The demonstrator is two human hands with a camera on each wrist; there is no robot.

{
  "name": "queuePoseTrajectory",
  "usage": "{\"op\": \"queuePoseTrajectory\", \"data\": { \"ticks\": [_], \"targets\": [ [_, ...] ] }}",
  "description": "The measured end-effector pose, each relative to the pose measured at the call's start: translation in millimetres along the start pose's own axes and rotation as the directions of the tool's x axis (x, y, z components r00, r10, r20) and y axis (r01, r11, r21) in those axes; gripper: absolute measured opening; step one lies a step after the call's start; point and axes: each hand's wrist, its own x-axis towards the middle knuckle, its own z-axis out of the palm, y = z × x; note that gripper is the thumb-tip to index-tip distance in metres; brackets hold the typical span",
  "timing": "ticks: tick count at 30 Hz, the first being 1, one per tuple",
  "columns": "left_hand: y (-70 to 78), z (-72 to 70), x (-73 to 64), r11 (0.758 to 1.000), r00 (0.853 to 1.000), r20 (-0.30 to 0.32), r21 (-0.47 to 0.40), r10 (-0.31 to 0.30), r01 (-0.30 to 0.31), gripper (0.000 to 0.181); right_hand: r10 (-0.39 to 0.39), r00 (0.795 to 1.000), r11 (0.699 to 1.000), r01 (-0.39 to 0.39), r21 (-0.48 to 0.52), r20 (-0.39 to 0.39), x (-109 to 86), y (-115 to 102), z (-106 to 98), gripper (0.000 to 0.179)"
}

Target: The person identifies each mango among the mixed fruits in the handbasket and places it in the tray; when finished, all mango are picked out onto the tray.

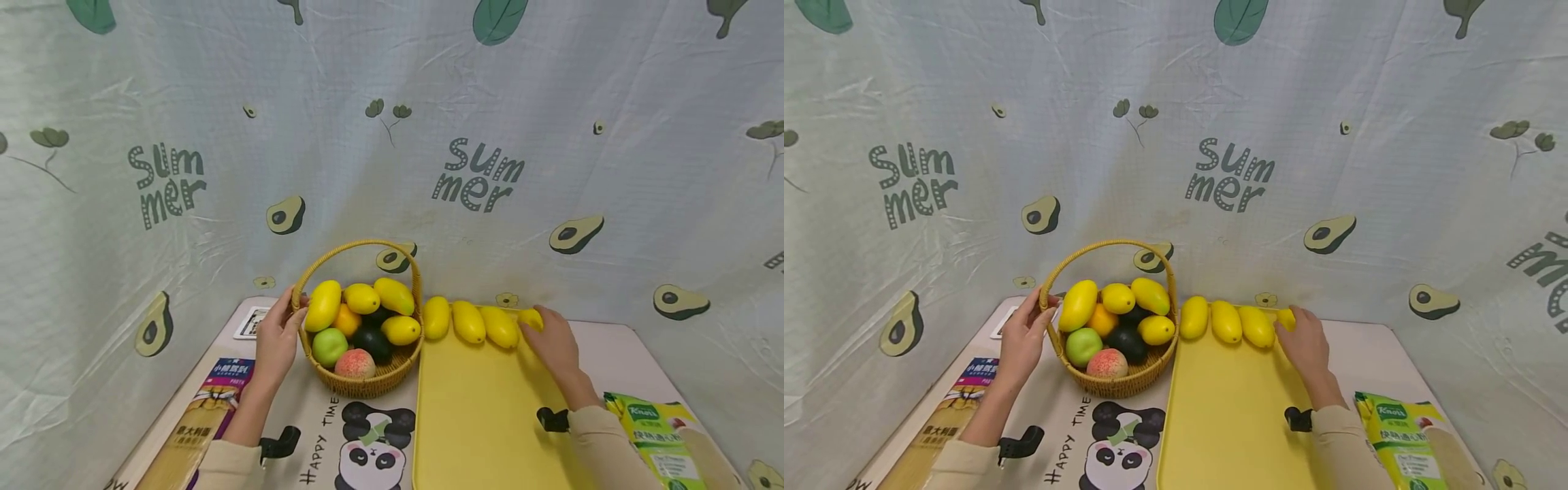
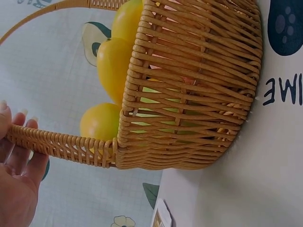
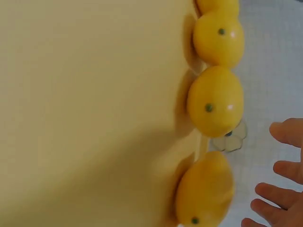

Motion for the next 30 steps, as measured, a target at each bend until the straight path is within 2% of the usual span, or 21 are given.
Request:
{"op": "queuePoseTrajectory", "data": {
  "ticks": [5,9,15,19,23,27,30],
  "targets": [
    [0.7,-1.2,-0.4,1.000,1.000,0.001,0.011,-0.014,0.014,0.049,-0.087,0.996,0.996,0.087,0.032,-0.005,-3.4,-25.3,2.7,0.058],
    [0.4,-1.5,-0.6,1.000,1.000,0.001,0.006,-0.016,0.016,0.048,-0.188,0.982,0.981,0.187,0.058,0.010,-8.0,-47.9,9.0,0.056],
    [3.4,-1.1,-0.1,1.000,1.000,0.007,-0.009,-0.024,0.024,0.049,-0.362,0.930,0.931,0.357,0.074,0.068,-18.2,-86.0,25.3,0.055],
    [18.9,-3.6,-2.9,0.998,0.998,0.023,-0.014,-0.055,0.056,0.049,-0.448,0.888,0.893,0.439,0.099,0.105,-26.9,-111.6,38.7,0.054],
    [38.9,-6.4,-7.5,0.997,0.996,0.039,-0.001,-0.078,0.078,0.049,-0.489,0.861,0.869,0.469,0.155,0.139,-33.9,-131.7,53.8,0.053],
    [43.1,-7.2,-9.4,0.997,0.996,0.044,0.010,-0.078,0.078,0.050,-0.497,0.852,0.864,0.468,0.183,0.165,-38.8,-146.2,71.5,0.052],
    [41.1,-7.4,-9.7,0.998,0.997,0.044,0.010,-0.070,0.069,0.050,-0.515,0.839,0.856,0.494,0.151,0.175,-42.2,-154.2,83.0,0.050]
  ]
}}
